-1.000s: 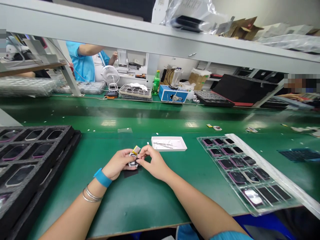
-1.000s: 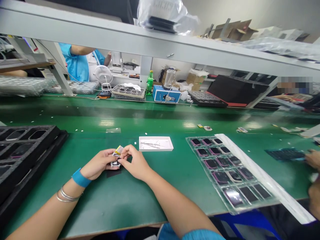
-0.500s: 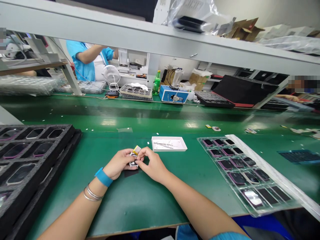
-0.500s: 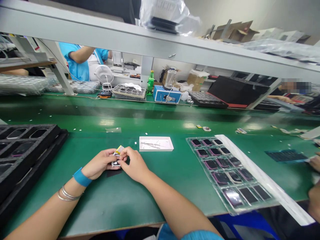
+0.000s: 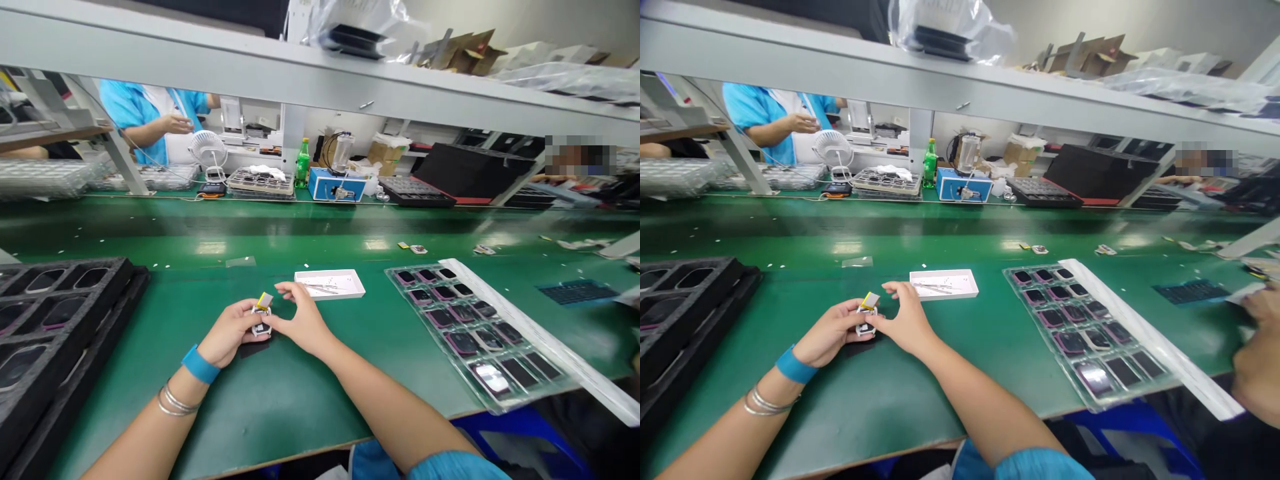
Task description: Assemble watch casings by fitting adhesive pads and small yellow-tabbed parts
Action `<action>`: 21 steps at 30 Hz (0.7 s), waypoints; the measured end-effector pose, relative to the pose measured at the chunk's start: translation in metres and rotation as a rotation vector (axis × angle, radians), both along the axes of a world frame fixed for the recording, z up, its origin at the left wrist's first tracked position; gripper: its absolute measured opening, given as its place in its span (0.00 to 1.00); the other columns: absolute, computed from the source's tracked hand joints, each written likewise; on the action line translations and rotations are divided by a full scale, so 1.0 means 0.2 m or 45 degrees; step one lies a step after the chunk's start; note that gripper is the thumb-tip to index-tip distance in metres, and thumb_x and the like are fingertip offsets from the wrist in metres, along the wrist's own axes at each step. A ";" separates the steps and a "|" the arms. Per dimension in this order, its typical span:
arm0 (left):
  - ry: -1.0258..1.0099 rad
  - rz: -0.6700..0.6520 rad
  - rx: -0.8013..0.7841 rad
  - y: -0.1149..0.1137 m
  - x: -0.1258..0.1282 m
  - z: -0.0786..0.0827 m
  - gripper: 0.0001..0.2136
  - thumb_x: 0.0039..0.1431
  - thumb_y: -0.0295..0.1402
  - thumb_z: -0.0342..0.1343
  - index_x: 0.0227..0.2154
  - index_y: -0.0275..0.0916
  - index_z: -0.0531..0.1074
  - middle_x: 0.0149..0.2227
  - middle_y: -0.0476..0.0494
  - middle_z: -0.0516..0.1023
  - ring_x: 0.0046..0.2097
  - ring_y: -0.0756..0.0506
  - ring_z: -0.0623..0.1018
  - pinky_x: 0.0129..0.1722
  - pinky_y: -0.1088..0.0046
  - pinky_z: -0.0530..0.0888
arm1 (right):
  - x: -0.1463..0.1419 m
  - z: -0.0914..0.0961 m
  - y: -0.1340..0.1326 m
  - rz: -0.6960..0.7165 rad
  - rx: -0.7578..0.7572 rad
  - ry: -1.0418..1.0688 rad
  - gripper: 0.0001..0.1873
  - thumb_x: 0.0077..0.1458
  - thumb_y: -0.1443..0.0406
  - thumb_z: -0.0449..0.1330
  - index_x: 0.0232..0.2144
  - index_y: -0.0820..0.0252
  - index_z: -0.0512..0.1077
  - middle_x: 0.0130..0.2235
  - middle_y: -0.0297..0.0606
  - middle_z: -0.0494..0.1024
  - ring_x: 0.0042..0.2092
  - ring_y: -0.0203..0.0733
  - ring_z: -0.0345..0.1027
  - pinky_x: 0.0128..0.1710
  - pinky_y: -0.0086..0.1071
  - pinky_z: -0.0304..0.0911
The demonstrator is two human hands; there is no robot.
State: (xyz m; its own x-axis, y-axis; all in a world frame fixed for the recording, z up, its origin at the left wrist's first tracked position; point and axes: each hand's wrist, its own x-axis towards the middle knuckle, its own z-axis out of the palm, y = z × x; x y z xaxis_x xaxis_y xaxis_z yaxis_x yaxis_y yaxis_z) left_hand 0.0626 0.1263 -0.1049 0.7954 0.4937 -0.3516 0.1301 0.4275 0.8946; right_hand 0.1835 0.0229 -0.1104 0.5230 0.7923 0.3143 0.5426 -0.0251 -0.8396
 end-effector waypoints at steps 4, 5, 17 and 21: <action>0.023 -0.060 0.029 0.00 0.00 0.02 0.14 0.44 0.31 0.64 0.36 0.34 0.72 0.32 0.42 0.78 0.33 0.46 0.78 0.32 0.72 0.77 | 0.04 -0.02 0.03 0.197 -0.024 0.404 0.07 0.50 0.64 0.60 0.32 0.60 0.71 0.33 0.35 0.73 0.36 0.37 0.67 0.39 0.32 0.63; 0.025 -0.079 0.024 0.00 0.00 0.02 0.14 0.45 0.31 0.63 0.36 0.34 0.73 0.33 0.41 0.78 0.35 0.45 0.78 0.33 0.72 0.77 | 0.04 -0.02 0.03 0.182 0.000 0.387 0.05 0.51 0.64 0.59 0.30 0.61 0.71 0.32 0.34 0.72 0.35 0.36 0.67 0.38 0.32 0.63; -0.026 -0.073 0.114 0.00 0.01 0.00 0.17 0.39 0.33 0.68 0.35 0.36 0.74 0.29 0.47 0.77 0.31 0.49 0.76 0.32 0.75 0.75 | 0.01 0.02 0.01 0.097 0.182 -0.052 0.02 0.50 0.68 0.61 0.27 0.58 0.73 0.30 0.32 0.76 0.35 0.36 0.68 0.42 0.33 0.60; -0.013 -0.046 0.114 0.00 0.02 0.00 0.16 0.40 0.32 0.67 0.35 0.36 0.74 0.28 0.47 0.76 0.31 0.49 0.75 0.31 0.75 0.75 | 0.00 0.00 0.01 0.102 0.226 -0.268 0.02 0.51 0.68 0.61 0.28 0.58 0.73 0.30 0.33 0.77 0.34 0.37 0.67 0.43 0.34 0.59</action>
State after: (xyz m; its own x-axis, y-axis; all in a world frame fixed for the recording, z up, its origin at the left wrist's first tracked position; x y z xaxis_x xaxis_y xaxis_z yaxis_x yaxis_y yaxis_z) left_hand 0.0659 0.1253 -0.1048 0.8166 0.4936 -0.2991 0.1348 0.3409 0.9304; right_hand 0.1840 0.0243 -0.1099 0.3697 0.7513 0.5466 0.6997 0.1620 -0.6958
